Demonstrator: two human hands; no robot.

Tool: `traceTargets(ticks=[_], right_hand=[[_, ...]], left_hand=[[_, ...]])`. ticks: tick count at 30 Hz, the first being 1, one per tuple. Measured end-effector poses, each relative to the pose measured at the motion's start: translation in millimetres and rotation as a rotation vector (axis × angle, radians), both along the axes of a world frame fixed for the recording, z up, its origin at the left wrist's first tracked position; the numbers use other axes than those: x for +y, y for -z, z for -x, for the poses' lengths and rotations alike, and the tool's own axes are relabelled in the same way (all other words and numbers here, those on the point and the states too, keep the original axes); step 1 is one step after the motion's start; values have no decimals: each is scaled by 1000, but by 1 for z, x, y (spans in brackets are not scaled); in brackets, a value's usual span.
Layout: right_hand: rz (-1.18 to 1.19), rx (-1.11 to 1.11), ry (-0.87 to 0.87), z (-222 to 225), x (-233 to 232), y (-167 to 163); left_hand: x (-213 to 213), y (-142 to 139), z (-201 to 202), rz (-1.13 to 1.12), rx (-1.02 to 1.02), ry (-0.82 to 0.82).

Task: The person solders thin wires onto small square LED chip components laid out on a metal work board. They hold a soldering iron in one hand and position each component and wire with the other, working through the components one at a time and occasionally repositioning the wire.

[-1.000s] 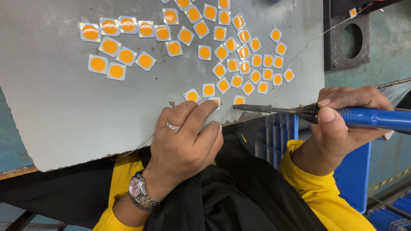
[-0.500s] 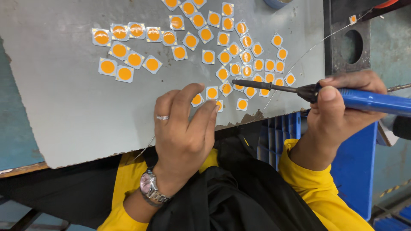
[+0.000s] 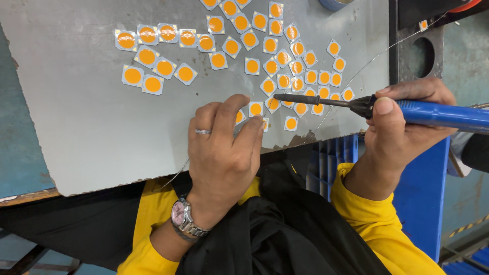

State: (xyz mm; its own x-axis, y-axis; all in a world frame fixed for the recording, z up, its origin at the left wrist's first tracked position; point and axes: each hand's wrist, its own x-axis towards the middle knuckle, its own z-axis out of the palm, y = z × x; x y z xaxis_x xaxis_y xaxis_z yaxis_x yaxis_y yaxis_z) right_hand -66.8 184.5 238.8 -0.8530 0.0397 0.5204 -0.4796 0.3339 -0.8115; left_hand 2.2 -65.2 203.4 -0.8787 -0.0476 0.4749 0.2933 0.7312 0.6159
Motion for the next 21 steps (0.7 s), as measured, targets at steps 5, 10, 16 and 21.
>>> traceTargets(ticks=[5,10,16,21], right_hand=[[-25,24,-25,-3,11,10],[20,158,-55,11,20,14],[111,193,-27,-7,6,12],[88,83,-50,-8,4,8]], left_hand=[[1,0,1,9,-9,3],[-2,0,-2,-39,87,25],[-7,2,-6,-16,105,68],[-6,2,-5,12,98,71]])
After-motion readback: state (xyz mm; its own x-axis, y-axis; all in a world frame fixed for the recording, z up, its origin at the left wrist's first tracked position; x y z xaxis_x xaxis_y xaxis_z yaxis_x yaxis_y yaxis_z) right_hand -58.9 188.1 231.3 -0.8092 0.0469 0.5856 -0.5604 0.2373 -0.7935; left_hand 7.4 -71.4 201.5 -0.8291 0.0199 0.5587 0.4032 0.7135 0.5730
